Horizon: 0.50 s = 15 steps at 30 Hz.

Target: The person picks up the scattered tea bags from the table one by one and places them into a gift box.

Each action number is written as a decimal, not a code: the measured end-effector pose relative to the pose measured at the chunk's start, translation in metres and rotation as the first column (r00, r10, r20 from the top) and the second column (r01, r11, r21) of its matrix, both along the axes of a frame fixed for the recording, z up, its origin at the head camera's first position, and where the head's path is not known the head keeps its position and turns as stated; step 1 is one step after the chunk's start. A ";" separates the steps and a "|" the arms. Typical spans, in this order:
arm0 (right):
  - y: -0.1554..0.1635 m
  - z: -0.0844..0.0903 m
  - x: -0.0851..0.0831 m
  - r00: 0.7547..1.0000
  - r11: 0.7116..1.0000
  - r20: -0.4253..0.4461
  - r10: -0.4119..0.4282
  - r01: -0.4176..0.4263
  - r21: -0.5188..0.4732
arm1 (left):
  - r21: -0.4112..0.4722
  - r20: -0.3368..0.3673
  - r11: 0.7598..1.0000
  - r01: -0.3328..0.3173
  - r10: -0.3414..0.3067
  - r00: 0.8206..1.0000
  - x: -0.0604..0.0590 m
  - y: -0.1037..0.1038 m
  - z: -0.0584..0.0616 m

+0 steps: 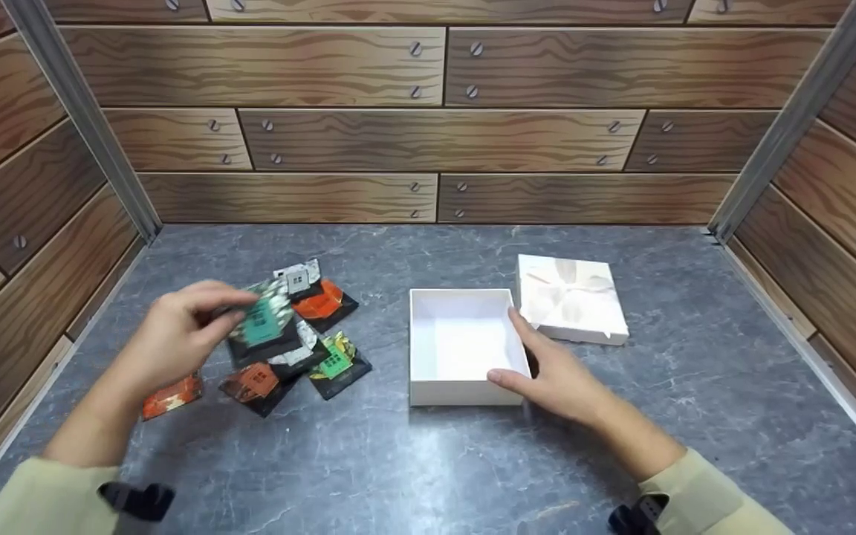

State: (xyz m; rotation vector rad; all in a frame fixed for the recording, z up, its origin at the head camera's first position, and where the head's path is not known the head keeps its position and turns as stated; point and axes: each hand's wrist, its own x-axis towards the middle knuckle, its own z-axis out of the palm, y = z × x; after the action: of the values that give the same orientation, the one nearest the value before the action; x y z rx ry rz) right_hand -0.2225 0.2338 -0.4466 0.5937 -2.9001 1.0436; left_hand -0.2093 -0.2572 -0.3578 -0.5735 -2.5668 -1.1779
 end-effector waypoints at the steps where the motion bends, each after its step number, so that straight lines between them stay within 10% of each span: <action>1: 0.000 0.000 0.000 1.000 1.000 0.003 -0.001 0.001 0.000 | 0.013 -0.006 1.000 0.011 -0.011 1.000 -0.004 0.007 0.003; 15: 0.001 -0.002 -0.001 1.000 1.000 0.006 0.000 0.000 -0.022 | 0.092 0.105 0.982 0.164 -0.173 0.979 -0.046 0.117 0.021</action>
State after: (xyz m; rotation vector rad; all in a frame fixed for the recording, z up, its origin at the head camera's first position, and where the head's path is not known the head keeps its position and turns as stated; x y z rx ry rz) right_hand -0.2235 0.2345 -0.4490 0.5907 -2.8899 1.0781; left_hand -0.2548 -0.1404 -0.3368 -0.7380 -2.5894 -1.4027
